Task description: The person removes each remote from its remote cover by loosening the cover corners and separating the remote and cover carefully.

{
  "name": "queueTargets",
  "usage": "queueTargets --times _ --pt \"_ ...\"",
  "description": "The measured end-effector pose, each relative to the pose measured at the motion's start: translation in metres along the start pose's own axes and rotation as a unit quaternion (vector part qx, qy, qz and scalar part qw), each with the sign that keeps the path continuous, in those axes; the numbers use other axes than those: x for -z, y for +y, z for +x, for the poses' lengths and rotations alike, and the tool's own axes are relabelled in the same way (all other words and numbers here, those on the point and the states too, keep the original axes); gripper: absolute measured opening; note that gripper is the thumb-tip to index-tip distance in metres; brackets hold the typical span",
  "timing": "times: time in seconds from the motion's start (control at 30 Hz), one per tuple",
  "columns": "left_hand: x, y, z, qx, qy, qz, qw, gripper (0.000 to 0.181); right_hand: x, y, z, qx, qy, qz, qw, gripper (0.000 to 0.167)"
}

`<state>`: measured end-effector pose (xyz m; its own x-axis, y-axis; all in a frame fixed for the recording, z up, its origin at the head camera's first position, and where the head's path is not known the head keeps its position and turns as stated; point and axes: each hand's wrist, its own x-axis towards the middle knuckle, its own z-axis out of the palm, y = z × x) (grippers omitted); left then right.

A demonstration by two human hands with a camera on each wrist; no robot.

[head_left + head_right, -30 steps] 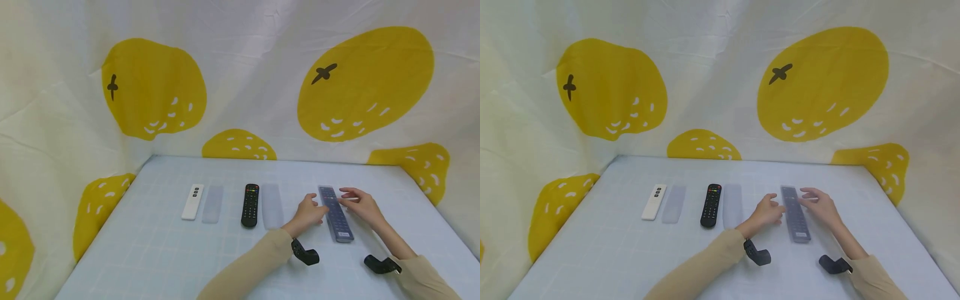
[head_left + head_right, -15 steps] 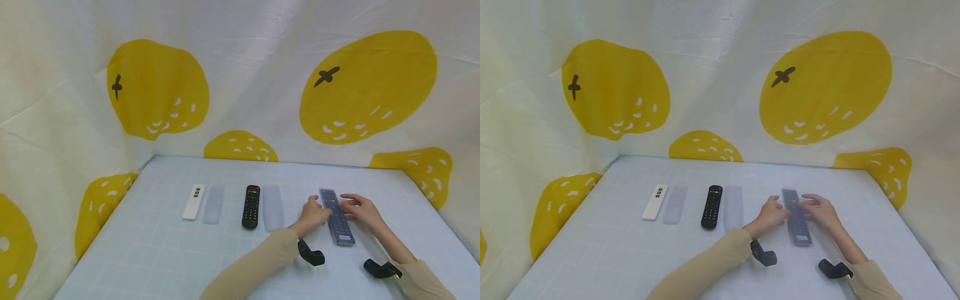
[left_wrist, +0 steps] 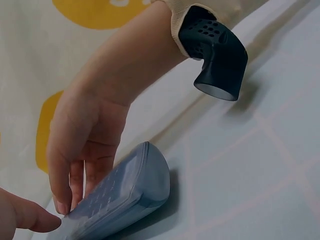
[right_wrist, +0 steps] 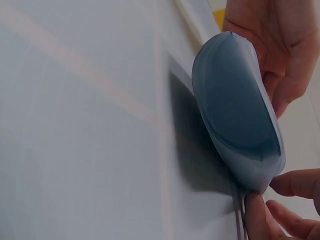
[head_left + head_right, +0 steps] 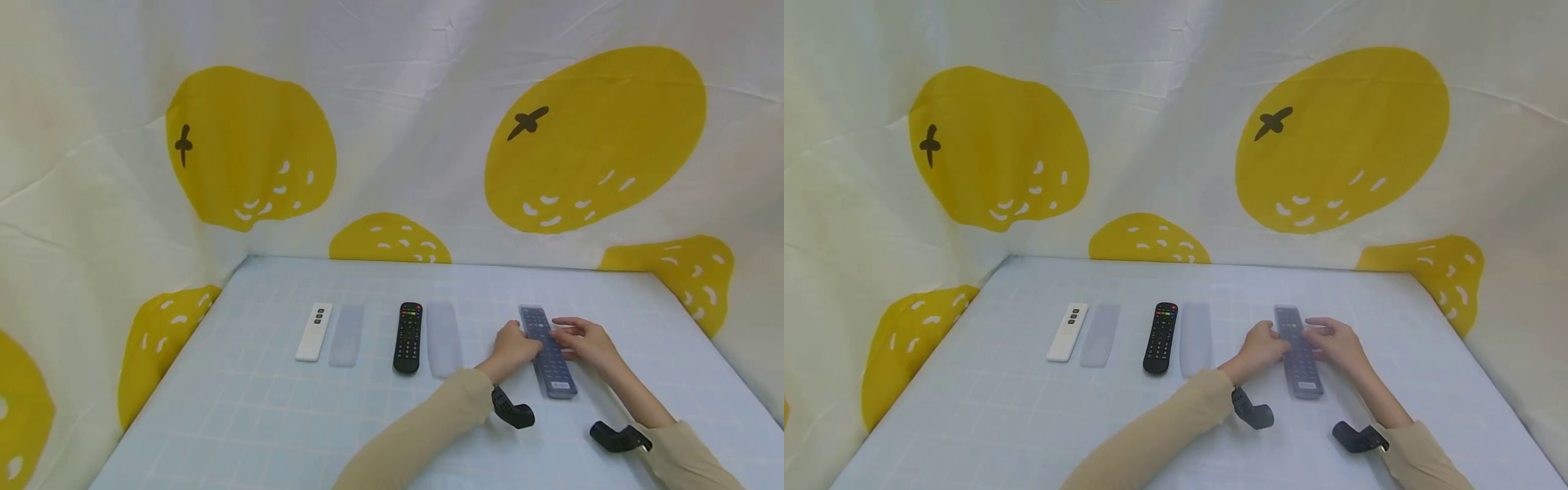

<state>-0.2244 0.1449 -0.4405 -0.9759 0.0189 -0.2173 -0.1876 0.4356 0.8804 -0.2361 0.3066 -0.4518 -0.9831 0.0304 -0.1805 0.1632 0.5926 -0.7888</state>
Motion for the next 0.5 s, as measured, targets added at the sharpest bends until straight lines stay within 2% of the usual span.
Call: queueTargets --times 0.13,0.27,0.5 --pt "0.0001 -0.0002 -0.0001 -0.006 -0.001 0.003 1.0000 0.042 0.0010 -0.0007 0.0002 -0.008 -0.003 -0.009 0.9999 0.059" --pt "-0.0003 -0.0018 0.0011 -0.008 -0.008 -0.021 0.9997 0.031 0.0012 -0.0018 0.0008 -0.023 -0.004 -0.018 0.9996 0.059" --pt "-0.0014 -0.0076 0.0065 0.000 -0.012 -0.093 0.9956 0.039 0.0003 -0.0034 -0.0015 -0.030 -0.011 -0.004 0.9995 0.056"
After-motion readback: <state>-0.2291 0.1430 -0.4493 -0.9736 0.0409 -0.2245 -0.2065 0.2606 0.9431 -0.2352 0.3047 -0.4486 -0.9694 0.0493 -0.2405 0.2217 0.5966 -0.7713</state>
